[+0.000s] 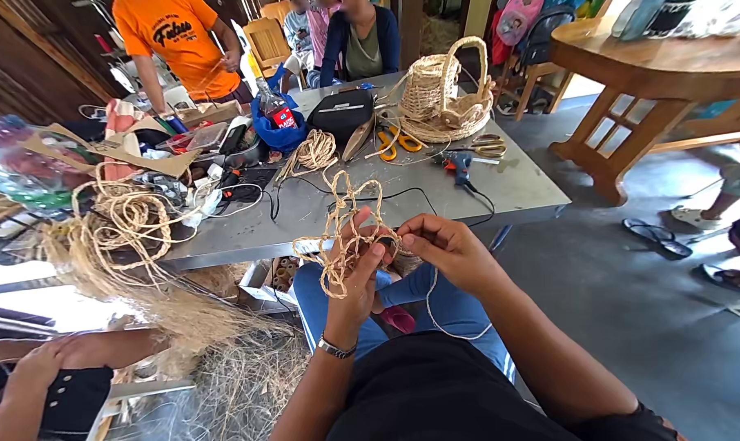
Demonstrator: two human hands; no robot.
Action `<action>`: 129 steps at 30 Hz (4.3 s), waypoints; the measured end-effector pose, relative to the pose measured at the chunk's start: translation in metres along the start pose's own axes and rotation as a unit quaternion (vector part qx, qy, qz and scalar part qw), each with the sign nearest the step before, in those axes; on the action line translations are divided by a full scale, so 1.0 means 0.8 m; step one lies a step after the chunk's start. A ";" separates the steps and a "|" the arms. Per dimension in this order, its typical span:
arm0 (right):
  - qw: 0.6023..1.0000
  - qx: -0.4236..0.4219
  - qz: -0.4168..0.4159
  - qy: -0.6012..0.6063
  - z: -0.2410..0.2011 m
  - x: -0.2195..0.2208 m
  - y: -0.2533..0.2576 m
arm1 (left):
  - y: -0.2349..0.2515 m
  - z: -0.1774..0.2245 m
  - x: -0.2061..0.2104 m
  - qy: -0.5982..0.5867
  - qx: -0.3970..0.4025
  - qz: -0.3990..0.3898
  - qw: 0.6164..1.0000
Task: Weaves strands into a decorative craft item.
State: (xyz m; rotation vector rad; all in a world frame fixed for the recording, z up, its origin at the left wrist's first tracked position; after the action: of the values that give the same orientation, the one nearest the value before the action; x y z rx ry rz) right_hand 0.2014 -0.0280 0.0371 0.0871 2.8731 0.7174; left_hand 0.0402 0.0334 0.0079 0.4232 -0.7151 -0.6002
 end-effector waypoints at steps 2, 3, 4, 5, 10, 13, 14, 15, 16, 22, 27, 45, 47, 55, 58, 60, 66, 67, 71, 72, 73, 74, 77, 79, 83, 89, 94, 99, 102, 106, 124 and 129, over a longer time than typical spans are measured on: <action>1.000 0.006 -0.004 0.010 0.002 -0.001 0.001 | 0.000 0.001 0.001 0.014 0.001 -0.001 1.000; 1.000 0.011 -0.007 0.016 0.003 -0.001 0.001 | 0.000 0.001 0.001 0.030 0.003 0.000 1.000; 1.000 0.018 -0.012 0.022 0.003 -0.002 0.001 | -0.001 0.001 0.001 0.048 0.006 -0.001 0.999; 0.999 0.024 -0.017 0.027 0.003 -0.002 0.002 | -0.001 0.001 0.001 0.066 0.008 -0.003 0.998; 0.999 0.027 -0.008 0.027 -0.004 0.000 0.001 | -0.004 0.002 0.001 0.107 0.023 -0.016 0.994; 0.999 0.022 0.015 0.045 -0.004 0.000 0.000 | -0.006 0.006 0.001 0.098 0.026 -0.021 0.995; 0.998 0.021 0.021 0.056 -0.003 0.001 0.000 | -0.006 0.007 0.002 0.093 0.025 -0.022 0.995; 0.997 0.019 0.027 0.067 -0.003 0.001 -0.001 | -0.006 0.008 0.003 0.087 0.023 -0.025 0.996; 0.996 0.018 0.032 0.078 -0.003 0.003 -0.001 | -0.006 0.010 0.003 0.079 0.022 -0.028 0.996; 0.992 0.010 0.062 0.106 -0.002 0.009 -0.003 | -0.006 0.013 0.003 0.048 0.003 -0.026 0.999; 0.990 0.002 0.099 0.100 0.008 0.017 -0.001 | -0.004 0.009 0.001 0.030 -0.013 -0.011 0.999; 0.992 0.090 0.018 0.082 0.050 0.005 -0.002 | -0.006 -0.012 -0.037 -0.063 -0.114 0.047 0.990; 0.995 0.086 -0.007 0.048 0.049 0.001 0.000 | -0.008 -0.013 -0.035 -0.071 -0.118 0.035 0.990; 0.997 0.017 0.036 0.067 0.025 0.010 0.008 | -0.016 -0.015 -0.027 0.010 -0.132 0.012 0.991; 1.000 0.000 0.024 0.002 0.020 0.011 0.005 | -0.010 -0.008 -0.022 0.097 -0.105 0.027 0.989; 1.000 0.001 0.024 -0.001 0.019 0.010 0.003 | -0.006 -0.004 -0.019 0.089 -0.091 0.042 0.991; 0.997 0.051 0.045 0.035 0.019 0.011 0.001 | -0.005 -0.012 -0.016 0.027 -0.114 0.075 0.990; 0.996 0.055 0.051 0.040 0.021 0.011 0.001 | -0.005 -0.013 -0.015 0.027 -0.116 0.076 0.990; 0.994 0.056 0.073 0.052 0.022 0.012 0.002 | -0.006 -0.016 -0.007 0.019 -0.127 0.057 0.990; 0.994 0.052 0.077 0.052 0.021 0.012 0.002 | -0.007 -0.017 -0.005 0.019 -0.125 0.051 0.991; 0.994 0.047 0.079 0.051 0.019 0.013 0.002 | -0.006 -0.016 -0.004 0.022 -0.122 0.048 0.991; 0.995 0.041 0.080 0.046 0.016 0.012 0.003 | -0.005 -0.015 -0.003 0.025 -0.118 0.046 0.992; 0.995 0.037 0.085 0.038 0.010 0.004 0.006 | -0.002 -0.011 -0.005 0.023 -0.115 0.032 0.993; 0.993 0.053 0.070 0.073 0.009 -0.003 0.007 | -0.002 -0.011 -0.009 0.008 -0.118 0.019 0.993; 0.986 0.093 0.012 0.136 0.010 -0.008 0.006 | 0.001 -0.011 -0.014 0.005 -0.113 0.021 0.993; 0.993 0.078 -0.012 0.093 0.012 0.004 0.008 | 0.000 -0.006 -0.012 0.009 -0.096 0.016 0.995; 0.994 0.051 0.050 0.076 0.009 0.010 0.006 | -0.003 -0.005 -0.009 0.002 -0.103 0.012 0.995; 0.992 0.064 0.072 0.078 0.015 0.015 0.009 | -0.003 -0.008 -0.012 -0.023 -0.103 0.017 0.994; 0.993 0.072 0.062 0.065 0.015 0.010 0.009 | -0.002 -0.007 -0.018 -0.042 -0.103 0.017 0.994; 0.997 0.054 0.017 0.056 0.009 0.010 0.008 | 0.003 -0.007 -0.034 -0.066 -0.116 0.063 0.989; 0.994 0.032 0.095 -0.032 0.020 0.020 0.009 | -0.003 0.013 -0.003 0.414 0.059 0.023 0.908; 0.996 0.035 0.060 -0.047 0.023 0.029 0.004 | 0.022 0.014 -0.005 0.411 -0.029 0.030 0.911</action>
State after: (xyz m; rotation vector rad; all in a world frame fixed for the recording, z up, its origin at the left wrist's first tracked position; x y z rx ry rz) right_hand 0.1822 -0.0145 0.0185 0.2983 2.8222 0.6152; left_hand 0.0357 0.0474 0.0231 0.5423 0.0995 -0.3296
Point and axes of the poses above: each hand's wrist, its own y-axis towards the middle knuckle, its own x-axis out of the palm, z = x × y, the point moved 4 cm from there along y, towards the middle knuckle, and after that the axes turned 1 degree about y, right-handed, at the moved point
